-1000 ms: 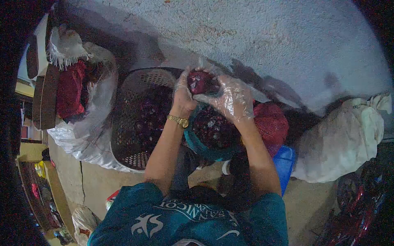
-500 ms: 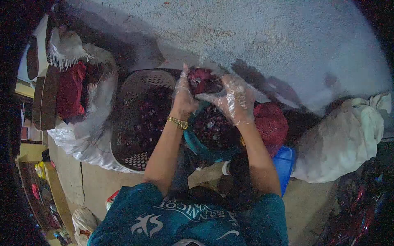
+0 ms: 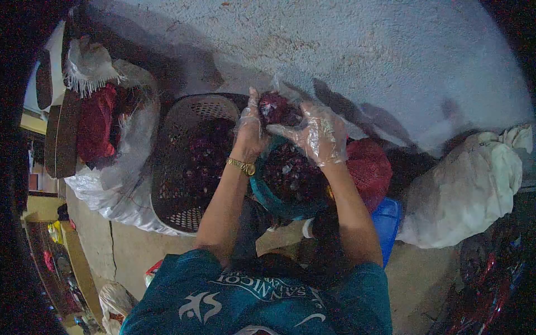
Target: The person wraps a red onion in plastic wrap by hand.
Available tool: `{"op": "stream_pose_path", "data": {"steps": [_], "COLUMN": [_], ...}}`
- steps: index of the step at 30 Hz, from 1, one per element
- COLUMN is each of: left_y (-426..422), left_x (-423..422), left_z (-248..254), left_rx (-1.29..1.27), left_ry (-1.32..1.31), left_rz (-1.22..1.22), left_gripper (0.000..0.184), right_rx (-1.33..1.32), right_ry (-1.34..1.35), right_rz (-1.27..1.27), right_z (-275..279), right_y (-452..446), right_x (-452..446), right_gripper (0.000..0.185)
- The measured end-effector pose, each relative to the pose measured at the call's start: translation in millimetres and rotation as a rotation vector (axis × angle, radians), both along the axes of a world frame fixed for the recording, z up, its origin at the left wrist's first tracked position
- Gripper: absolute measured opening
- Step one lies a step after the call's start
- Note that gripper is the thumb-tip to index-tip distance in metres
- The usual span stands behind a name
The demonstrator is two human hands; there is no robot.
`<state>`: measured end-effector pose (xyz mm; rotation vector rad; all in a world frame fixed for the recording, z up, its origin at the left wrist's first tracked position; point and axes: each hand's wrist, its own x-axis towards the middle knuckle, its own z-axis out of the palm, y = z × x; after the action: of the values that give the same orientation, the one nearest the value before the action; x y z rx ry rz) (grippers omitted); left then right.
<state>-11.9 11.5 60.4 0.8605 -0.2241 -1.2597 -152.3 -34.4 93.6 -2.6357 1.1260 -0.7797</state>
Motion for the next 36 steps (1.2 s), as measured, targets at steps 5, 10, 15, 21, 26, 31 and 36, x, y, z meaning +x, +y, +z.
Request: {"op": "stream_pose_path", "data": {"steps": [5,10,15,21,26,31,36], "left_y": [-2,1,2,-2,7,5,-6], "left_x": [3,0,2,3,-3,-2,7], "left_z": [-6,-3,-3,-7,12,10,-17], "left_rx": [0.028,0.013,0.04,0.013,0.052,0.07,0.054], "left_ry": [0.044,-0.012,-0.043,0.0,-0.131,-0.114,-0.116], "left_rz": [-0.025,-0.006,-0.005,-0.028,-0.03,-0.016,-0.045], "left_gripper": [0.065,0.068,0.069,0.066,0.058,0.054,0.05], "right_rx": [0.043,0.0,-0.062,-0.075,-0.126,-0.016,0.021], "right_ry": [0.074,-0.006,-0.034,-0.02,-0.06,-0.012,-0.01], "right_rz": [-0.048,0.0,0.019,0.047,0.045,0.036,0.035], "right_z": [6,-2,-4,-13,-14,-9,-8], "right_y": [3,0,1,-5,-4,-1,-1], "right_x": [2,1,2,1,1,1,1], "right_gripper": [0.073,0.072,0.069,0.065,0.064,0.066,0.066]}}
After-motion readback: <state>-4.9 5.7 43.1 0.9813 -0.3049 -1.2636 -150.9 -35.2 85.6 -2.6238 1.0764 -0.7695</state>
